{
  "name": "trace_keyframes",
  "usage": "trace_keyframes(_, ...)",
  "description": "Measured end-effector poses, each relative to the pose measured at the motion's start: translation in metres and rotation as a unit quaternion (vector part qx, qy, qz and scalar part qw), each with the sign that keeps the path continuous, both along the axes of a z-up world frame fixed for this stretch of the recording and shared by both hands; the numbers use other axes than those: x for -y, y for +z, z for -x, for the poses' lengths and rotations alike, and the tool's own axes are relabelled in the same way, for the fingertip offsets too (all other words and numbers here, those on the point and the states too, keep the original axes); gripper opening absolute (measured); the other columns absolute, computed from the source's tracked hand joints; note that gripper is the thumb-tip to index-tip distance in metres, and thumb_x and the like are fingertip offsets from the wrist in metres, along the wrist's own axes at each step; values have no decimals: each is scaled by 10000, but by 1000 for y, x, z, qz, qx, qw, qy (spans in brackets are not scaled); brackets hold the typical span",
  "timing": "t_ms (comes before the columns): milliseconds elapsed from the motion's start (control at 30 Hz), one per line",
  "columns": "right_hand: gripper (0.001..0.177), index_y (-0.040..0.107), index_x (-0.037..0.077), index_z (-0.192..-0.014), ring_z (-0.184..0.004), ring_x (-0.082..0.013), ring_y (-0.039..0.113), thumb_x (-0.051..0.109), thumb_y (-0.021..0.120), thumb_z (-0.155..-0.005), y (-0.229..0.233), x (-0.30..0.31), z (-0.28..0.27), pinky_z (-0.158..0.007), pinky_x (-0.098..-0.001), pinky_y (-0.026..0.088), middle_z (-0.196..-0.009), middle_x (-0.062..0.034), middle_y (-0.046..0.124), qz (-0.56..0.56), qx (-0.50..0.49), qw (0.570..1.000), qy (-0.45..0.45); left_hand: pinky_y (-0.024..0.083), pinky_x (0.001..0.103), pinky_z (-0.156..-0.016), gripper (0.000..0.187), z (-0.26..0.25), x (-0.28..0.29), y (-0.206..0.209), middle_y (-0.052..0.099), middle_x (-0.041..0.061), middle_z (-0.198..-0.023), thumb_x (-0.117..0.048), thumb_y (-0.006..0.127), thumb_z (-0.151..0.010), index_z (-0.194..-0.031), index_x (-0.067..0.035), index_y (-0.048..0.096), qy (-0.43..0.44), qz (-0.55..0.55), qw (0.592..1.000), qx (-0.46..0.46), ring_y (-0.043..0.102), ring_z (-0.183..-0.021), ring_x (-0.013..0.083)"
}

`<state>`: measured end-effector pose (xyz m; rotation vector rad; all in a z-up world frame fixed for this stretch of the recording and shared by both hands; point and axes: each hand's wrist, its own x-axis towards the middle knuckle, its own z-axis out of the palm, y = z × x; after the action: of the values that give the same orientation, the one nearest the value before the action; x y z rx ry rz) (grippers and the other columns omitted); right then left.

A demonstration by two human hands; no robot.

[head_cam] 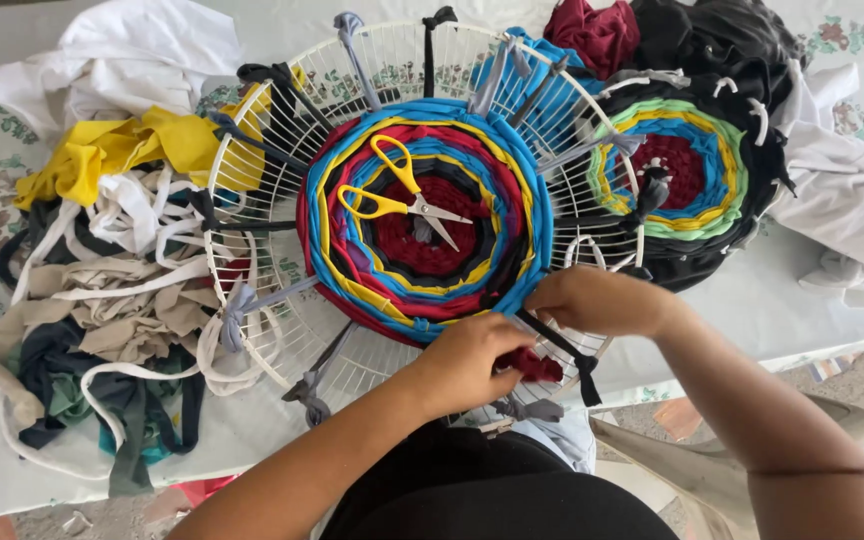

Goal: Weaving a circular rug using strips of recycled fabric on a metal fan guard frame.

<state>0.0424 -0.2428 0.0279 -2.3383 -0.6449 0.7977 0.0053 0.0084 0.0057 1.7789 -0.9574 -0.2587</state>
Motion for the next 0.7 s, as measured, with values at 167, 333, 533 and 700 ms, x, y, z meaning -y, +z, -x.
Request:
trace_keyframes(167, 462, 706, 147, -1282, -839, -249, 721, 79, 702, -825, 17, -35, 12, -749, -379, 570, -941, -114, 753, 33, 32, 999, 18, 581, 427, -724, 193, 11, 1, -37, 718, 155, -944, -57, 703, -745, -929, -24, 750, 42, -170, 973, 148, 708, -856, 348)
trace_keyframes(333, 617, 627, 131, -1343, -794, -246, 709, 119, 784, -746, 31, -65, 25, -707, -363, 576, -1014, -101, 703, 8, -2, 1000, -14, 581, 418, -604, 67, 7, -4, -36, 714, 127, -764, -55, 668, -749, -768, -61, 732, 132, -294, 917, 236, 724, -746, 314)
trace_keyframes(533, 479, 633, 72, -1183, -776, -253, 755, 150, 808, -744, 8, -75, 36, -691, -367, 583, -992, -124, 708, -60, 32, 995, -78, 559, 461, -652, 88, 14, -23, -10, 687, 149, -707, -99, 676, -833, -779, -32, 692, 169, -195, 952, 167, 690, -730, 344)
trace_keyframes(700, 320, 632, 40, -1139, -858, -337, 708, 67, 716, -831, -11, -77, 43, -727, -420, 562, -900, -139, 721, -66, 143, 985, -74, 538, 448, -835, 155, 19, -41, -6, 689, 182, -913, -66, 669, -854, -987, 7, 638, 143, -152, 969, 131, 640, -949, 357)
